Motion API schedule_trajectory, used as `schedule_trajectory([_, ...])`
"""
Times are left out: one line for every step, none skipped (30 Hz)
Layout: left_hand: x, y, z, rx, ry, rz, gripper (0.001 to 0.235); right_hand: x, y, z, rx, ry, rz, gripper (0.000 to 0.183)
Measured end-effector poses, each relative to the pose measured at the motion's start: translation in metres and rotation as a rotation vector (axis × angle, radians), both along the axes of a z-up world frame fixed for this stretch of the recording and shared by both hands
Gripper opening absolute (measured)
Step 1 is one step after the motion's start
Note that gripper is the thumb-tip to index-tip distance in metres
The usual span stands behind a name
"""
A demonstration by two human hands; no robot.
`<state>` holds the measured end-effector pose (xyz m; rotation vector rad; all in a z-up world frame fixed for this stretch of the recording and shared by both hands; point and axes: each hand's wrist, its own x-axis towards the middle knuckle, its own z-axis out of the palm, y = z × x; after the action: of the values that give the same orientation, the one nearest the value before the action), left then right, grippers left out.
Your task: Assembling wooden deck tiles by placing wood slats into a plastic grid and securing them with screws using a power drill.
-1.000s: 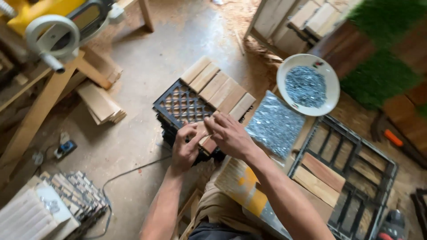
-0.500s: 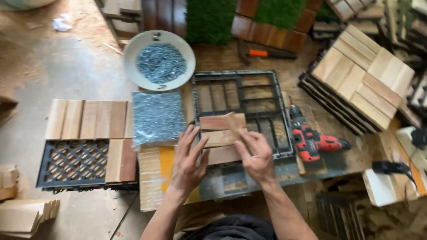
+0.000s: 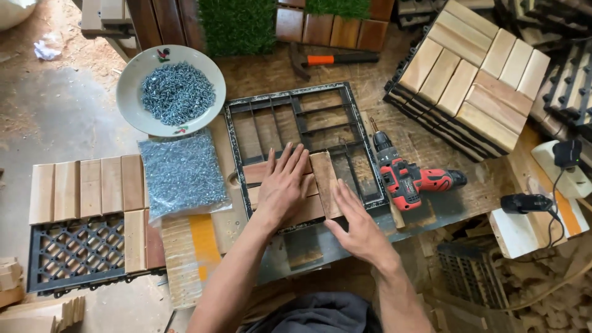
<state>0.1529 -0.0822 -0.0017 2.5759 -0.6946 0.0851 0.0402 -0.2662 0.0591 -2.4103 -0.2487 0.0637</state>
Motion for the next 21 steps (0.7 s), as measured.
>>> schedule_trajectory([-0.002,0.0,0.0,0.005,0.005,-0.001,0.061,0.0,-0.003,-0.002,0.005,0.005,-0.001,0.072])
schedule_trajectory([-0.003,0.0,0.001,-0.003,-0.044,0.009,0.068,0.001,-0.007,-0.003,0.017,-0.016,-0.006,0.067])
schedule_trajectory([-0.004,0.0,0.002,-0.01,-0.092,0.02,0.075,0.001,-0.011,-0.004,0.03,-0.037,-0.012,0.062])
schedule_trajectory([-0.004,-0.001,0.003,-0.011,-0.091,0.013,0.075,0.002,-0.011,-0.002,0.029,-0.036,-0.019,0.062])
schedule_trajectory([-0.003,-0.001,0.004,-0.014,-0.097,0.02,0.08,0.003,-0.011,0.0,0.028,-0.056,-0.016,0.065])
schedule_trajectory([-0.003,-0.001,0.005,-0.017,-0.105,0.03,0.084,0.005,-0.011,0.003,0.027,-0.078,-0.01,0.069])
schedule_trajectory([0.001,-0.004,0.002,-0.018,-0.106,0.027,0.084,0.007,-0.01,-0.002,0.026,-0.079,-0.013,0.069])
schedule_trajectory([0.002,-0.004,-0.001,-0.03,-0.085,0.033,0.076,0.006,-0.008,-0.007,0.0,-0.14,-0.053,0.07])
schedule_trajectory([0.002,-0.004,-0.004,-0.042,-0.063,0.039,0.069,0.005,-0.005,-0.012,-0.026,-0.2,-0.094,0.073])
schedule_trajectory([0.001,-0.002,-0.001,-0.041,-0.067,0.037,0.069,0.005,-0.004,-0.013,-0.026,-0.204,-0.096,0.073])
schedule_trajectory([-0.001,0.0,0.002,-0.097,-0.053,0.027,0.064,0.004,-0.002,-0.014,-0.013,-0.21,-0.148,0.067])
schedule_trajectory([-0.003,0.003,0.006,-0.151,-0.039,0.026,0.06,0.005,-0.001,-0.015,0.001,-0.217,-0.191,0.061])
schedule_trajectory([0.0,0.005,0.008,-0.15,-0.044,0.03,0.06,0.006,-0.003,-0.011,0.004,-0.221,-0.186,0.061])
schedule_trajectory([0.0,0.007,0.008,-0.277,-0.018,0.03,0.058,0.005,-0.005,-0.007,0.073,-0.195,-0.293,0.053])
schedule_trajectory([0.0,0.01,0.009,-0.404,0.008,0.031,0.057,0.004,-0.007,-0.002,0.143,-0.169,-0.399,0.046])
schedule_trajectory([0.002,0.011,0.009,-0.407,-0.001,0.028,0.057,0.005,-0.011,0.0,0.143,-0.178,-0.399,0.046])
schedule_trajectory([0.003,0.013,0.008,-0.495,0.029,0.021,0.057,0.007,-0.015,0.002,0.45,-0.041,-0.537,0.039])
schedule_trajectory([0.002,0.015,0.007,-0.585,0.062,0.016,0.057,0.006,-0.02,0.005,0.755,0.107,-0.663,0.033])
schedule_trajectory([0.001,0.015,0.006,-0.589,0.057,0.016,0.057,0.007,-0.026,-0.01,0.752,0.102,-0.66,0.033])
schedule_trajectory([0.002,0.015,0.005,-0.626,0.089,-0.003,0.058,0.009,-0.032,-0.026,1.044,0.198,-0.732,0.025])
schedule_trajectory([0.003,0.014,0.005,-0.663,0.122,-0.023,0.058,0.012,-0.039,-0.041,1.339,0.298,-0.793,0.027])
